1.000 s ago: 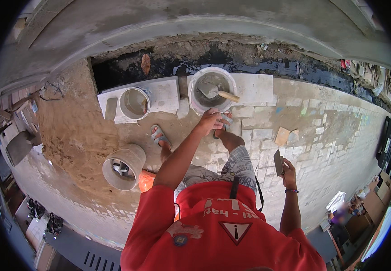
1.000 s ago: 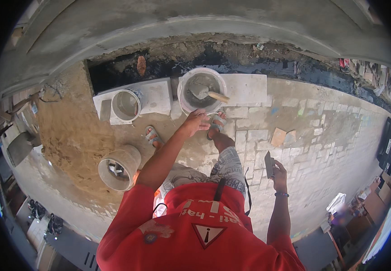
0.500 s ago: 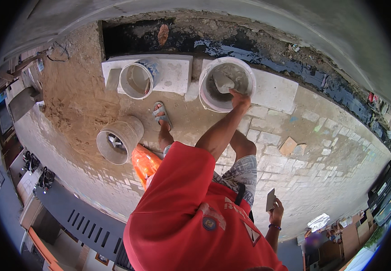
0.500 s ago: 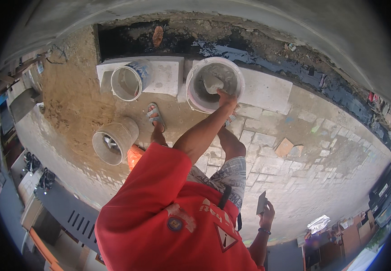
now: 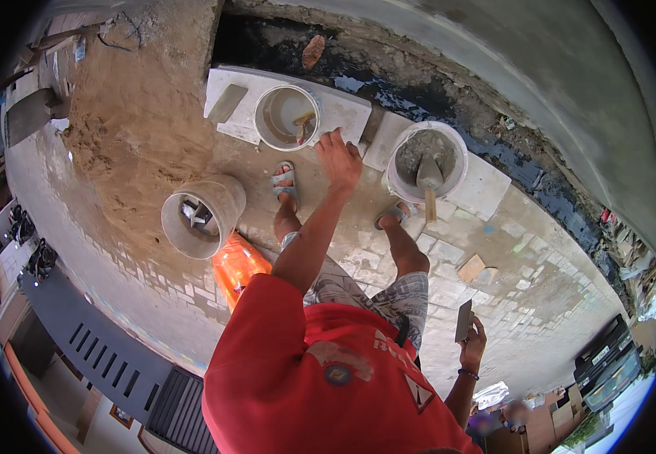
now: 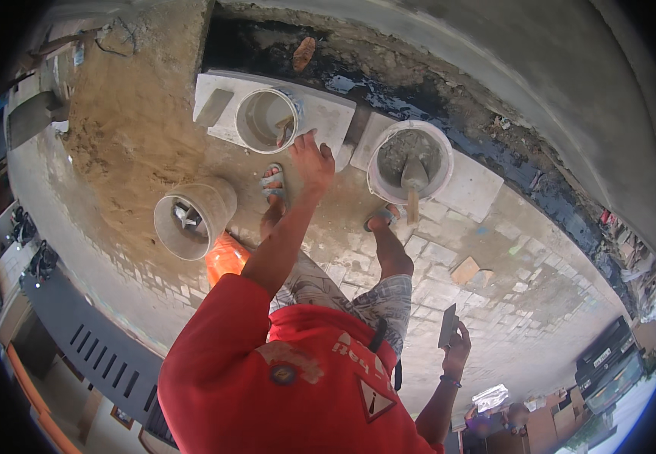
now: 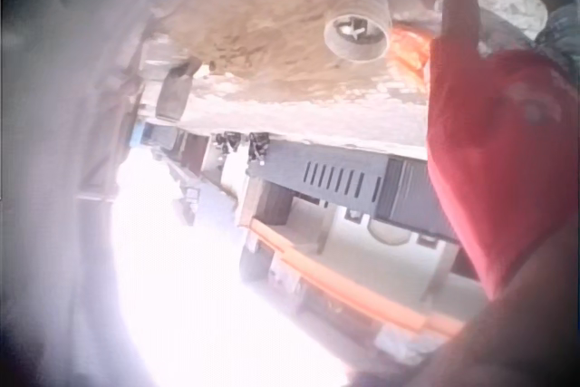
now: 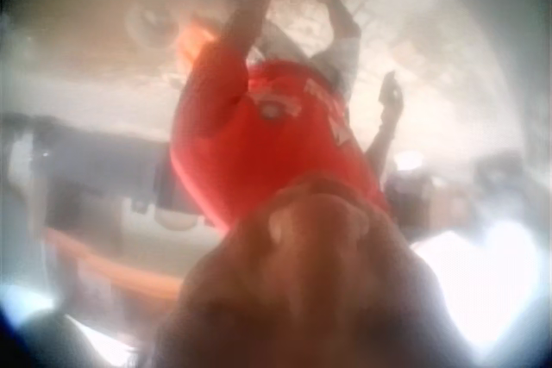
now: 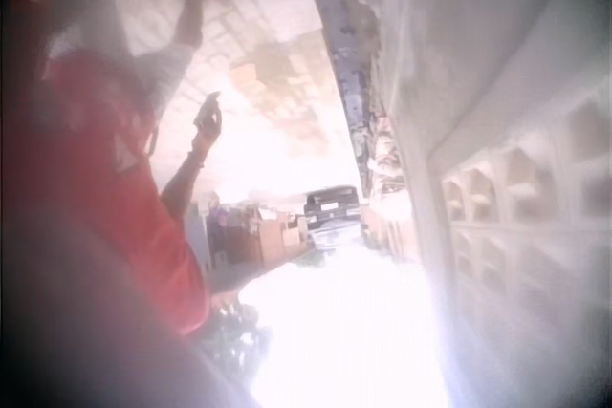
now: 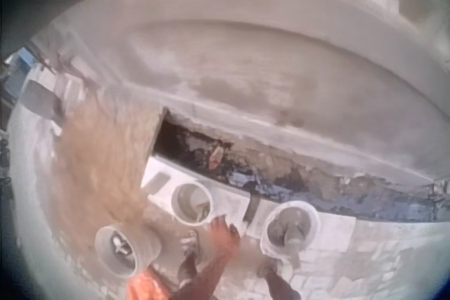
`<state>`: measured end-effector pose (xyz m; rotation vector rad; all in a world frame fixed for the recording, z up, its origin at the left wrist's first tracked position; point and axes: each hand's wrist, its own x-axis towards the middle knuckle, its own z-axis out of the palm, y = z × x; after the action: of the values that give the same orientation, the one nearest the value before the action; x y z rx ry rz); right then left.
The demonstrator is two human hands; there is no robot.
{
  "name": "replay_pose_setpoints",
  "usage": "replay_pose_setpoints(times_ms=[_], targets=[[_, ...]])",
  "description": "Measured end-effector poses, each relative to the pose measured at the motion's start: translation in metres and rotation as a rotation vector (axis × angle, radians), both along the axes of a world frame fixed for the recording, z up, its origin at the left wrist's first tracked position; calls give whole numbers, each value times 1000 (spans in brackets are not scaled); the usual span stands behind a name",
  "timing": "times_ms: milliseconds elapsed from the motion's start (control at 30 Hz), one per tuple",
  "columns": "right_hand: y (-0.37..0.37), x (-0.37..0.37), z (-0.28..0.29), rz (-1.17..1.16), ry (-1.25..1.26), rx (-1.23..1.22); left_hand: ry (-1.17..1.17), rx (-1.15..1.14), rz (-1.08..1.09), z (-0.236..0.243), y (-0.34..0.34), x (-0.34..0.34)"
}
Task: The person applies plaster to a decorative lattice wall using a trowel. They repeatedly scoop plaster from buckets on the ground and smooth it onto the wall surface, working along the top edge and across the patterned sections.
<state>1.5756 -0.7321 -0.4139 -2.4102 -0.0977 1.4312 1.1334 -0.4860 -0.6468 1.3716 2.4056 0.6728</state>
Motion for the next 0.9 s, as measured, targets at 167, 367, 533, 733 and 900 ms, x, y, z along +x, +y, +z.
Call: replay_pose_setpoints(times_ms=[167, 367, 533, 733, 900], targets=[[-29, -38, 15, 50, -42, -69, -1, -872, -48, -61, 29, -128], [-72, -58, 37, -29, -125, -52, -197, -943, -67, -103, 31, -178], [-93, -69, 35, -133, -118, -124, -162, -756, -179, -8, -2, -182], [-77, -48, 8, 48, -47, -78, -136, -228, -482, 75, -85, -112], [-54, -48, 12, 12, -61, -6, -123, -256, -741, 97, -59, 26]])
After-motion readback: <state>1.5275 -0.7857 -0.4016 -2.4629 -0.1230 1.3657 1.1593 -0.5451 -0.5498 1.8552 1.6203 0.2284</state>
